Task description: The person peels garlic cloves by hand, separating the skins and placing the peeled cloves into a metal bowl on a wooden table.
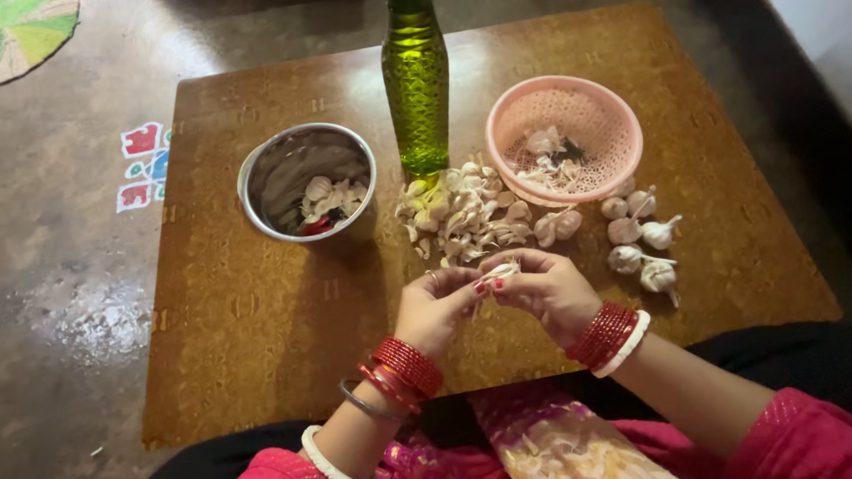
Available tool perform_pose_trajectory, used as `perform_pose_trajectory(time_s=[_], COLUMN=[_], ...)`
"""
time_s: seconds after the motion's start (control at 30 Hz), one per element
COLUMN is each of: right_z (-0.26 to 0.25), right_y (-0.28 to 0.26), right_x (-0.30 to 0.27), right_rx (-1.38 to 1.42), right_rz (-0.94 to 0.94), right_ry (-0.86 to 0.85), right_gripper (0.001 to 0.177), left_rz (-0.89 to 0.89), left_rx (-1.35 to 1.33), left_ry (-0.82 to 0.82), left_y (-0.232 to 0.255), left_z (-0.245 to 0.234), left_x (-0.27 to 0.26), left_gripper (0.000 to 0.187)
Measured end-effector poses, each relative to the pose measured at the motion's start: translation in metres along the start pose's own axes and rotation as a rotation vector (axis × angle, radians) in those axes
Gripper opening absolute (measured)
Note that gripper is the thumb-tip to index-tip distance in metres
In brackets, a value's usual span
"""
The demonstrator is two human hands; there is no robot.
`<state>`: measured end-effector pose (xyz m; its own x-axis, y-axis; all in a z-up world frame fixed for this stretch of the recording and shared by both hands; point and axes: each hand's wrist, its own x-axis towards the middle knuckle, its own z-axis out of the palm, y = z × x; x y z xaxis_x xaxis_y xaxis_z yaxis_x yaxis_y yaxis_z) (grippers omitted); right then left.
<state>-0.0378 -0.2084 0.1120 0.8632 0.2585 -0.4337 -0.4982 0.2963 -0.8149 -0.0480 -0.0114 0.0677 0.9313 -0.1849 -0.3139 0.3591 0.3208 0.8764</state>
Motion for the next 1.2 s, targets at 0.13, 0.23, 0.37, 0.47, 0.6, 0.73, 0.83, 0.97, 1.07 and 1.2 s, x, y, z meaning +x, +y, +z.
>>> perform_pose_trajectory(time_s=[0.13, 0.23, 0.37, 0.47, 0.6, 0.73, 0.83, 0.97, 1.07, 1.2], right_z=[0.006, 0.013, 0.016, 0.010, 0.009, 0.013, 0.016, 0.015, 0.013, 0.015], right_y=[0.007, 0.004, 0.001, 0.003, -0.001, -0.010, -0.010, -0.011, -0.013, -0.022], right_x=[-0.002, -0.006, -0.011, -0.008, -0.001, -0.010, -0.011, -0.009, -0.009, -0.017], right_rx=[-0.223, -0.477, -0.947, -0.803, -0.549, -1.136, -1.396, -1.218, -1.263, -1.054], right_rz=[-0.057, -0.208, -0.323, -0.210, -0.022, -0.172, -0.434, -0.227, -0.335, -0.268], right_ry=[0.028, -0.022, 0.143, 0.066, 0.032, 0.078, 0.074, 0.089, 0.076, 0.047], right_gripper=[0.026, 0.029, 0.023, 0.020, 0.026, 0.029, 0.025, 0.028, 0.033, 0.024], left_rz=[-0.022, 0.157, 0.788, 0.432, 0.583, 0.623, 0.527, 0.257, 0.389, 0.508], left_rx=[0.111, 0.911, 1.292, 1.232, 1.218, 1.347, 1.373, 1.272, 1.113, 1.106], left_ry=[0.048, 0.245, 0.253, 0.264, 0.275, 0.285, 0.210, -0.035, -0.134, -0.085], left_y=[0.004, 0.024, 0.041, 0.049, 0.049, 0.048, 0.053, 0.065, 0.060, 0.053], left_z=[0.003, 0.013, 0.025, 0.019, 0.014, 0.015, 0.016, 0.014, 0.017, 0.007], left_x=[-0.004, -0.028, -0.041, -0.033, -0.033, -0.033, -0.034, -0.033, -0.031, -0.028], left_gripper=[0.019, 0.019, 0.022, 0.015, 0.016, 0.018, 0.017, 0.052, 0.059, 0.035])
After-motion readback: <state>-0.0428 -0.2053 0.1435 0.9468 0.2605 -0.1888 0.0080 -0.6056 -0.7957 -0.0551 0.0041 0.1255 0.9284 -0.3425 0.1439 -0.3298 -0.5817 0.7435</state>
